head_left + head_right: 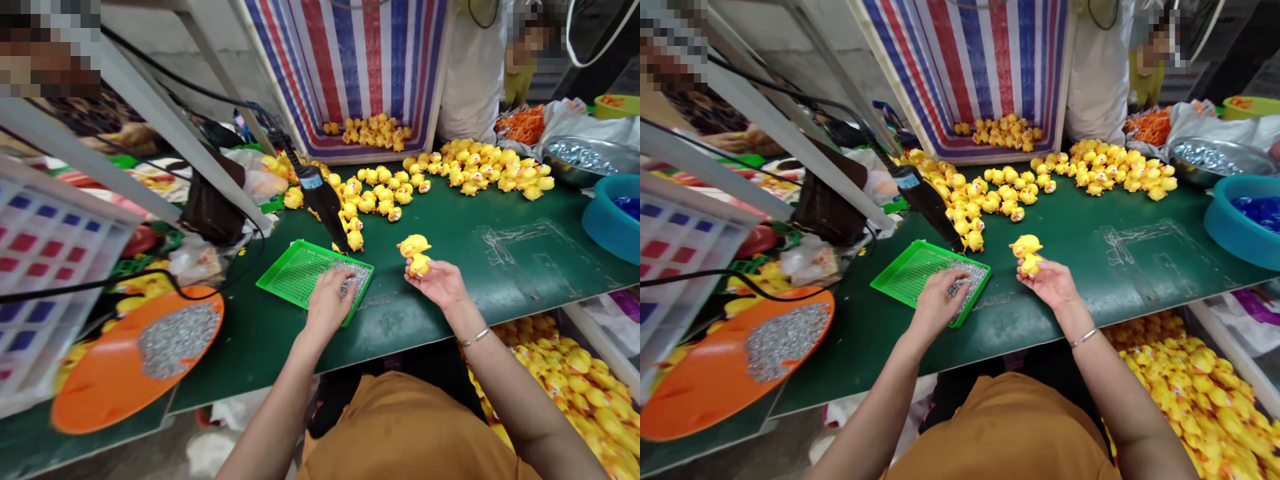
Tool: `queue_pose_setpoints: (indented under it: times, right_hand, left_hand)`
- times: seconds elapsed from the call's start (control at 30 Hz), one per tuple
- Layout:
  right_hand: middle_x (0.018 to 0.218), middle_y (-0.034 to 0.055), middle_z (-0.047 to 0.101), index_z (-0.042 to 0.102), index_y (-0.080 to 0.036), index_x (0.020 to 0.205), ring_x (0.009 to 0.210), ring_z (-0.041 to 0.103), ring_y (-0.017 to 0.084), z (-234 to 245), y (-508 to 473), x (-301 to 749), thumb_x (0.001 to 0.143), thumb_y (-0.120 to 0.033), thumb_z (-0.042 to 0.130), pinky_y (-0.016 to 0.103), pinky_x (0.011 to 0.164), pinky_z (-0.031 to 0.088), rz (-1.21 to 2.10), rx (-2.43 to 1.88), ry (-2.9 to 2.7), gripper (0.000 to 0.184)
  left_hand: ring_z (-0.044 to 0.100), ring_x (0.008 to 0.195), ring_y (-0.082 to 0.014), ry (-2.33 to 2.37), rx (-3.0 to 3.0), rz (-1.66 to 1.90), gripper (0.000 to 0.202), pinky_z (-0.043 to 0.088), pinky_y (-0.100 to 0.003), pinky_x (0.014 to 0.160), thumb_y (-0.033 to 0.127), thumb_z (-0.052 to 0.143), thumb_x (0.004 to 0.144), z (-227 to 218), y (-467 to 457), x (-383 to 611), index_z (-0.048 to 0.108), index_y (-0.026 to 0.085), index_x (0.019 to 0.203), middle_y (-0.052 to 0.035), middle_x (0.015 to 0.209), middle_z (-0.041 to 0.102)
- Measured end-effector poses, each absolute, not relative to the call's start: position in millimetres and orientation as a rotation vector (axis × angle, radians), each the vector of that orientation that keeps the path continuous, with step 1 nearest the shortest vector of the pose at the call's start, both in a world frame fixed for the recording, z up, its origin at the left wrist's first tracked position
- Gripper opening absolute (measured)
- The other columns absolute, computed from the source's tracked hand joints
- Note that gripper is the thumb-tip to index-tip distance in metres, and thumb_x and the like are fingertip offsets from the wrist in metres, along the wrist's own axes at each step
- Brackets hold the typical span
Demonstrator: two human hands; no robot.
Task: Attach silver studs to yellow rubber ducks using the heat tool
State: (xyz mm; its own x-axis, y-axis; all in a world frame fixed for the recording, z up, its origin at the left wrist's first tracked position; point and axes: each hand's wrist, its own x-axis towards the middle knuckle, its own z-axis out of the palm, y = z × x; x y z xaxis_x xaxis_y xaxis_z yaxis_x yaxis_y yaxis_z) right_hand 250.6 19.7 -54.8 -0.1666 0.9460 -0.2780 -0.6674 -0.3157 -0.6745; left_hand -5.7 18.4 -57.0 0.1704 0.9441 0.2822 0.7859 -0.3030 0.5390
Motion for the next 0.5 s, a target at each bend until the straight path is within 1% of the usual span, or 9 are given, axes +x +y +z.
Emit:
queue_pose_setpoints:
  times: [0.03, 0.1, 0.2, 0.27, 0.37, 0.43, 0.5]
  right_hand:
    - [0.092, 0.0068, 0.074, 0.069, -0.018, 0.091, 0.085, 0.067, 0.022, -55.9, 12.6, 247.7, 0.058, -0.023, 0.068, 0.043, 0.092, 0.053, 1.769, -0.806, -0.469, 0.033]
    - [0.091, 0.0061, 0.074, 0.070, -0.018, 0.088, 0.085, 0.067, 0.022, -59.8, 0.7, 242.5, 0.055, -0.018, 0.067, 0.044, 0.095, 0.053, 1.804, -0.817, -0.467, 0.033]
    - [0.086, 0.0052, 0.074, 0.071, -0.019, 0.085, 0.084, 0.067, 0.023, -67.1, -12.5, 237.0, 0.054, -0.014, 0.066, 0.047, 0.096, 0.052, 1.822, -0.834, -0.493, 0.032]
    - [0.085, 0.0057, 0.073, 0.071, -0.019, 0.085, 0.084, 0.067, 0.024, -71.1, -19.0, 234.5, 0.054, -0.014, 0.067, 0.050, 0.095, 0.052, 1.821, -0.831, -0.501, 0.031]
    - [0.086, 0.0059, 0.073, 0.071, -0.019, 0.085, 0.083, 0.067, 0.024, -74.2, -25.8, 231.6, 0.054, -0.015, 0.068, 0.050, 0.092, 0.053, 1.844, -0.823, -0.499, 0.031]
    - [0.086, 0.0047, 0.072, 0.071, -0.020, 0.086, 0.081, 0.067, 0.023, -74.6, -28.8, 229.9, 0.053, -0.013, 0.069, 0.048, 0.090, 0.054, 1.866, -0.824, -0.506, 0.034]
    - [0.087, 0.0032, 0.071, 0.070, -0.021, 0.089, 0.080, 0.066, 0.022, -74.3, -30.6, 228.2, 0.052, -0.010, 0.071, 0.046, 0.087, 0.055, 1.875, -0.825, -0.519, 0.039]
  left_hand:
    - [0.062, 0.098, -0.0286, 1.709, 2.242, 0.733, 0.016, 0.049, -0.045, 0.091, 0.025, 0.061, 0.086, -58.7, 16.6, -9.5, 0.071, 0.018, 0.097, -0.0108, 0.100, 0.071]
    - [0.061, 0.093, -0.0283, 1.738, 2.299, 0.548, 0.013, 0.048, -0.043, 0.089, 0.025, 0.062, 0.087, -60.6, 14.3, -15.7, 0.072, 0.019, 0.093, -0.0101, 0.094, 0.071]
    - [0.060, 0.090, -0.0266, 1.747, 2.280, 0.463, 0.014, 0.047, -0.039, 0.083, 0.026, 0.061, 0.089, -61.0, 13.5, -19.2, 0.073, 0.022, 0.083, -0.0078, 0.088, 0.071]
    - [0.059, 0.090, -0.0262, 1.746, 2.263, 0.471, 0.015, 0.046, -0.037, 0.081, 0.026, 0.061, 0.089, -61.6, 13.4, -19.8, 0.073, 0.023, 0.081, -0.0068, 0.087, 0.072]
    - [0.061, 0.090, -0.0246, 1.686, 2.237, 0.560, 0.012, 0.047, -0.037, 0.084, 0.026, 0.062, 0.088, -64.5, 13.7, -24.1, 0.073, 0.024, 0.087, -0.0054, 0.089, 0.073]
    - [0.062, 0.091, -0.0240, 1.660, 2.210, 0.670, 0.014, 0.047, -0.039, 0.088, 0.028, 0.060, 0.089, -67.1, 15.7, -30.3, 0.073, 0.024, 0.091, -0.0054, 0.093, 0.074]
    - [0.062, 0.093, -0.0249, 1.700, 2.190, 0.764, 0.018, 0.046, -0.040, 0.089, 0.030, 0.056, 0.091, -69.3, 20.8, -37.0, 0.072, 0.023, 0.092, -0.0066, 0.095, 0.074]
